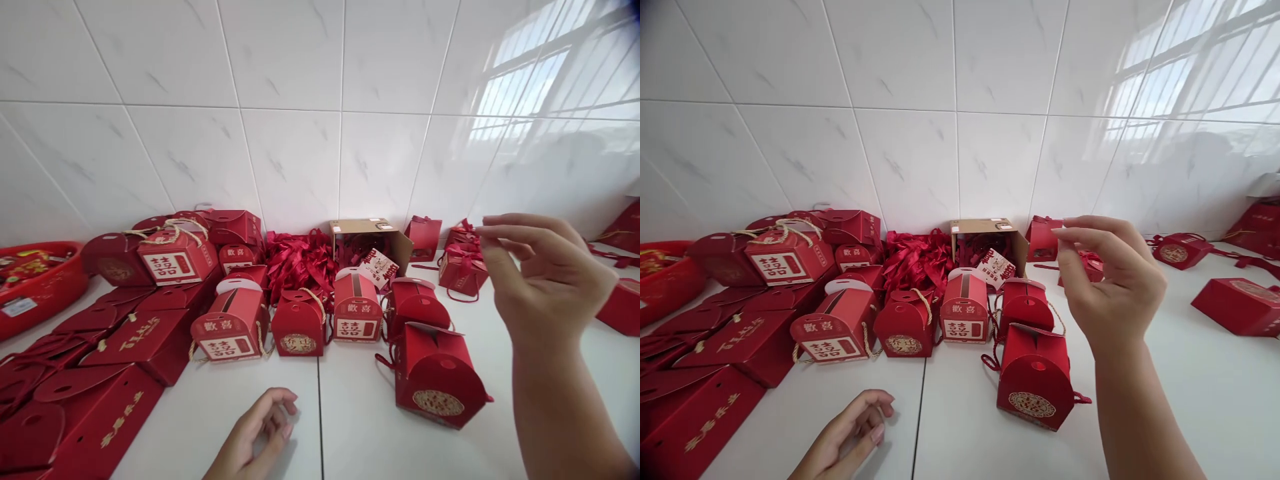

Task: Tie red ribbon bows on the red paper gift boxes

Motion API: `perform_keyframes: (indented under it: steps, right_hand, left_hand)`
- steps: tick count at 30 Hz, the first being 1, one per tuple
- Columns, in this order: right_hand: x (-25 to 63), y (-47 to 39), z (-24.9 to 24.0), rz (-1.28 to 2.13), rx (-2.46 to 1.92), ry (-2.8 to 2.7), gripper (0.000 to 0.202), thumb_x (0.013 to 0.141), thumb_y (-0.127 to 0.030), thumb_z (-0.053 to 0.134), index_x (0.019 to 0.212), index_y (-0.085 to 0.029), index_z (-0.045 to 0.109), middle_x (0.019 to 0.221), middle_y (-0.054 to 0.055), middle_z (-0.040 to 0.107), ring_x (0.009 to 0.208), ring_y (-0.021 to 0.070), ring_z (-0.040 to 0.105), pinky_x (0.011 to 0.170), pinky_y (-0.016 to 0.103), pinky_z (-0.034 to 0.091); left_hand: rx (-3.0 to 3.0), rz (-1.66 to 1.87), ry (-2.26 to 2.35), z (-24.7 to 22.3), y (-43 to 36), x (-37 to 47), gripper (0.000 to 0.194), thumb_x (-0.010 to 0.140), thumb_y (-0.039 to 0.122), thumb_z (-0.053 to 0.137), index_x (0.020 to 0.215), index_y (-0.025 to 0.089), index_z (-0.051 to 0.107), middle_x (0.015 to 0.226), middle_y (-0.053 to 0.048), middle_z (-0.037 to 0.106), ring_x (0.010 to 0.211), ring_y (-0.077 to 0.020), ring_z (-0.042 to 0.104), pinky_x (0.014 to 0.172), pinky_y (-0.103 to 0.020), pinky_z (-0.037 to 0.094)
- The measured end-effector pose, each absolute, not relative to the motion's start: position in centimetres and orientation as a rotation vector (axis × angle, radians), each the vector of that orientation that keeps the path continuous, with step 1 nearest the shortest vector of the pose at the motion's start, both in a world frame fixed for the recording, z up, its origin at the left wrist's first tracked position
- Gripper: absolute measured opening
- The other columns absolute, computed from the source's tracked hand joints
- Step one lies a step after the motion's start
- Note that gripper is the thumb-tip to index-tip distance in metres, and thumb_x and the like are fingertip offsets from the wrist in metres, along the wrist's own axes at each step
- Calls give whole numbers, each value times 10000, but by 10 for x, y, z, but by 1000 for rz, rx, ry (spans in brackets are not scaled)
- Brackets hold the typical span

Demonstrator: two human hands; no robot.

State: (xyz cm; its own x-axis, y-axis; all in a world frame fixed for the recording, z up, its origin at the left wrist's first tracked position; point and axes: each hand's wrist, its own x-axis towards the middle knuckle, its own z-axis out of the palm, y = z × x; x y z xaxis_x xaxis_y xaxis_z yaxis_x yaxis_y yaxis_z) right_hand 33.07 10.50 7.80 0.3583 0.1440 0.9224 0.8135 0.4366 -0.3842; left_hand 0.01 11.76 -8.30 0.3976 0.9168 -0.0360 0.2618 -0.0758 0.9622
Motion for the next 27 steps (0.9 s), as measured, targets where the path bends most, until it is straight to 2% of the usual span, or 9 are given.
perform_keyframes:
  steps: [5, 9, 12, 15, 18, 21, 24, 27]
  right_hand:
    - [319, 96, 78, -544, -1083, -1262, 271, 820, -145, 624, 909, -388, 702, 1023, 3, 645, 947, 273, 630, 812, 435, 517]
    - [328, 93, 80, -461, -1148, -1608, 149, 830, -211, 602, 873, -332, 678, 999, -6, 660, 866, 222, 650, 713, 359, 538]
    - [336, 90, 79, -145, -1380, -1977, 160, 884, -298, 538, 968, -313, 673, 1073, 3, 660, 908, 204, 649, 691, 301, 545]
    - [340, 88, 70, 343, -1713, -2247, 274, 899, -376, 497, 1133, -350, 637, 1130, 8, 661, 955, 231, 649, 737, 329, 555]
    - [339, 86, 60, 618, -1882, -2286, 362, 870, -400, 510, 1224, -412, 584, 1211, -19, 639, 1014, 263, 639, 795, 380, 550]
    - [332, 79, 59, 632, -1831, -2317, 414, 852, -392, 520, 1263, -429, 553, 1275, -30, 604, 1111, 281, 592, 883, 407, 510]
    - [321, 68, 65, 654, -1760, -2365, 429, 813, -331, 563, 1235, -404, 587, 1216, -10, 638, 1052, 267, 619, 868, 375, 505]
    - [310, 59, 70, 667, -1702, -2391, 410, 791, -307, 598, 1198, -348, 630, 1148, 29, 667, 994, 260, 640, 849, 347, 502]
  left_hand:
    - [1769, 642, 1109, -63, 124, -6, 277, 893, 413, 508, 1082, 238, 609, 943, -68, 636, 817, -174, 589, 805, -269, 477]
    - [2211, 598, 1139, -1, 124, -12, 206, 833, 365, 598, 995, 273, 686, 1050, -50, 660, 976, -218, 603, 894, -271, 459]
    - [2353, 681, 1292, 55, 130, -10, 187, 836, 362, 578, 956, 261, 680, 1019, -30, 682, 956, -212, 620, 835, -257, 487]
    - [2360, 723, 1479, 88, 163, 3, 198, 842, 387, 543, 895, 242, 666, 976, -11, 703, 836, -183, 650, 707, -244, 514]
    - [2302, 577, 1557, 88, 225, 27, 228, 862, 362, 513, 935, 207, 662, 1035, -26, 709, 951, -185, 653, 825, -258, 507]
    - [2301, 349, 1602, 66, 284, 55, 193, 874, 272, 539, 869, 157, 695, 969, -69, 720, 921, -204, 661, 827, -307, 515]
    - [2325, 173, 1606, 46, 316, 75, 183, 893, 296, 581, 973, 152, 660, 1069, -66, 671, 968, -193, 633, 873, -384, 513]
    - [2337, 155, 1652, 41, 324, 79, 252, 899, 316, 579, 1092, 158, 617, 1174, -83, 620, 1052, -212, 601, 925, -451, 488]
